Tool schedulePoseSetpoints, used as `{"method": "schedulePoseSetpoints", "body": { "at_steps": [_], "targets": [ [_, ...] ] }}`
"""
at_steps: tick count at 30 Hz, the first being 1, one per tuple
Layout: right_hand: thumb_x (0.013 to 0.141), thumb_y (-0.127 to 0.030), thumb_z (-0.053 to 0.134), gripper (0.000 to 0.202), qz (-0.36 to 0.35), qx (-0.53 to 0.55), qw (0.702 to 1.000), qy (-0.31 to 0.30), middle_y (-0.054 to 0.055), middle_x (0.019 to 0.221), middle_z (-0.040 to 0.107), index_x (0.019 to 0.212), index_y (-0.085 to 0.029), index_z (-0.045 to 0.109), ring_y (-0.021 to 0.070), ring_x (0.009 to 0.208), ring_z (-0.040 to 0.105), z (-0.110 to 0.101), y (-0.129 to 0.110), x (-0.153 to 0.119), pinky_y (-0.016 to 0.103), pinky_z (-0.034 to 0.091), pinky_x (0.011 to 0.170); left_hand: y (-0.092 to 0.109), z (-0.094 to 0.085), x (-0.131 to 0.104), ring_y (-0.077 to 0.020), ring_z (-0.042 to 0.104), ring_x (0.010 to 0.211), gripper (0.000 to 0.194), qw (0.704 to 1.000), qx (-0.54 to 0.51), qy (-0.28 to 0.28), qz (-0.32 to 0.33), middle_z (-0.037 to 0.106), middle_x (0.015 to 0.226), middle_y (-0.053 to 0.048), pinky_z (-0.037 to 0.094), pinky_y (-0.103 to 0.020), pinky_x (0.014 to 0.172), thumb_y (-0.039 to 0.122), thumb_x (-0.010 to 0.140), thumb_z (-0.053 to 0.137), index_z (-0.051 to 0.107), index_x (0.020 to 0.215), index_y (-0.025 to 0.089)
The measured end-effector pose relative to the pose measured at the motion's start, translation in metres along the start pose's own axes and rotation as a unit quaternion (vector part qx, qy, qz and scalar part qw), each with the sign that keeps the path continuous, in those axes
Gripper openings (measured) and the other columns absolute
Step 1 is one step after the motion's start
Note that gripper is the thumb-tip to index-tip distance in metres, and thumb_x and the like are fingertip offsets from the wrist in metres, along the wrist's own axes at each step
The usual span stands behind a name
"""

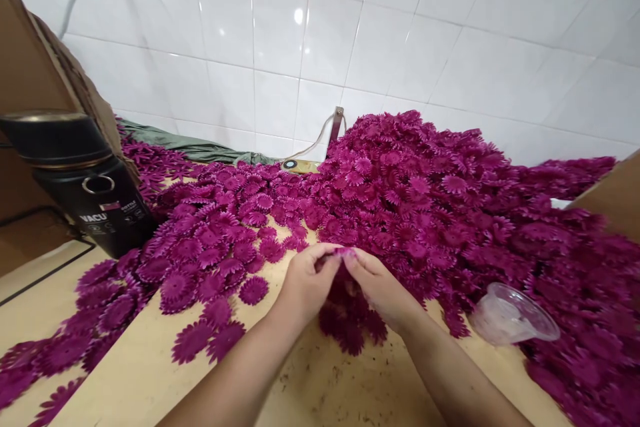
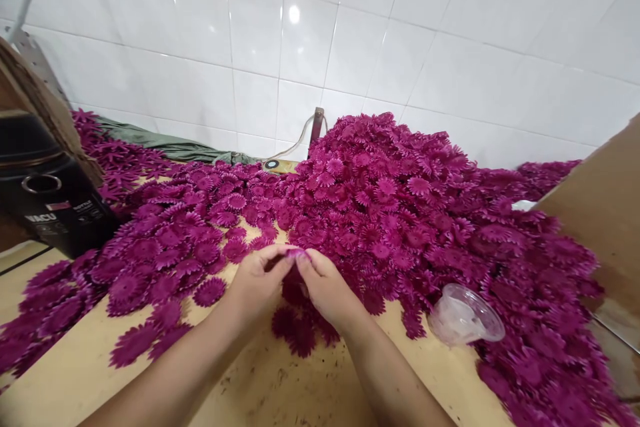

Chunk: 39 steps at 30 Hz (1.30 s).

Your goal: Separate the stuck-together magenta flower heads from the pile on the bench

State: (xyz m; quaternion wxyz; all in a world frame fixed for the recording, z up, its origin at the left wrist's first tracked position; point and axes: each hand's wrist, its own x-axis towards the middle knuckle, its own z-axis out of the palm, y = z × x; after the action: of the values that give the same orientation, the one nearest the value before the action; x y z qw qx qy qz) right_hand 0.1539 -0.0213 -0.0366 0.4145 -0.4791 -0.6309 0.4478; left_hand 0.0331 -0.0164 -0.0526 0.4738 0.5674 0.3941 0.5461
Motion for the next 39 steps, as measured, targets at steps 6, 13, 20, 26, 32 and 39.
{"method": "schedulePoseSetpoints", "body": {
  "at_steps": [6, 13, 20, 26, 32, 39],
  "targets": [
    [0.075, -0.04, 0.051, 0.024, -0.02, -0.029, 0.999, -0.004, -0.003, 0.062, 0.045, 0.066, -0.018, 0.048, 0.0104, 0.057, 0.041, -0.002, -0.005, -0.003, 0.023, 0.038, 0.057, 0.0, -0.006, 0.01, -0.011, 0.054, 0.058, 0.017, 0.982, -0.142, 0.062, -0.104, 0.057, 0.059, 0.003, 0.045, -0.025, 0.064, 0.032, 0.066, 0.063, 0.058, 0.065, 0.016],
    [0.072, -0.055, 0.046, 0.041, 0.026, -0.04, 0.996, 0.08, -0.005, 0.05, 0.033, 0.053, -0.02, 0.036, 0.009, 0.048, 0.03, -0.014, 0.005, 0.002, 0.024, 0.03, 0.047, 0.0, 0.0, 0.004, -0.0163, 0.056, 0.079, 0.028, 0.995, 0.015, 0.089, -0.039, 0.061, 0.093, -0.007, 0.045, -0.029, 0.074, 0.027, 0.063, 0.064, 0.062, 0.09, 0.017],
    [0.073, -0.065, 0.037, 0.049, 0.015, -0.049, 0.998, 0.025, -0.004, 0.053, 0.032, 0.053, -0.02, 0.034, 0.0102, 0.052, 0.032, -0.004, 0.006, 0.005, 0.025, 0.032, 0.052, 0.001, 0.002, -0.004, -0.0149, 0.053, 0.06, 0.018, 0.996, 0.031, -0.077, -0.037, 0.061, 0.063, -0.001, 0.042, -0.026, 0.058, 0.031, 0.071, 0.055, 0.063, 0.069, 0.016],
    [0.081, -0.052, 0.035, 0.04, -0.034, -0.205, 0.973, 0.098, -0.002, 0.057, 0.041, 0.058, -0.02, 0.039, 0.0125, 0.055, 0.039, -0.007, -0.001, -0.003, 0.027, 0.035, 0.054, 0.003, 0.001, 0.002, -0.0129, 0.05, 0.056, 0.016, 0.997, -0.004, -0.019, -0.073, 0.056, 0.051, 0.003, 0.04, -0.023, 0.056, 0.02, 0.068, 0.054, 0.056, 0.053, 0.017],
    [0.076, -0.026, 0.052, 0.023, -0.13, -0.224, 0.964, 0.062, 0.005, 0.09, 0.055, 0.098, -0.019, 0.055, 0.0151, 0.078, 0.052, -0.008, -0.016, -0.009, 0.028, 0.043, 0.071, -0.002, 0.001, 0.002, -0.0128, 0.048, 0.056, 0.024, 0.996, -0.037, -0.023, -0.084, 0.058, 0.054, 0.002, 0.039, -0.023, 0.055, 0.039, 0.062, 0.062, 0.058, 0.057, 0.016],
    [0.066, -0.024, 0.057, 0.011, -0.094, -0.105, 0.988, 0.067, 0.0, 0.066, 0.057, 0.075, -0.018, 0.06, 0.0127, 0.059, 0.05, -0.002, -0.019, 0.003, 0.025, 0.043, 0.057, -0.002, 0.003, 0.003, -0.0121, 0.048, 0.057, 0.043, 0.981, -0.148, -0.067, -0.11, 0.056, 0.056, 0.002, 0.04, -0.025, 0.059, 0.056, 0.052, 0.066, 0.058, 0.059, 0.015]
  ]
}}
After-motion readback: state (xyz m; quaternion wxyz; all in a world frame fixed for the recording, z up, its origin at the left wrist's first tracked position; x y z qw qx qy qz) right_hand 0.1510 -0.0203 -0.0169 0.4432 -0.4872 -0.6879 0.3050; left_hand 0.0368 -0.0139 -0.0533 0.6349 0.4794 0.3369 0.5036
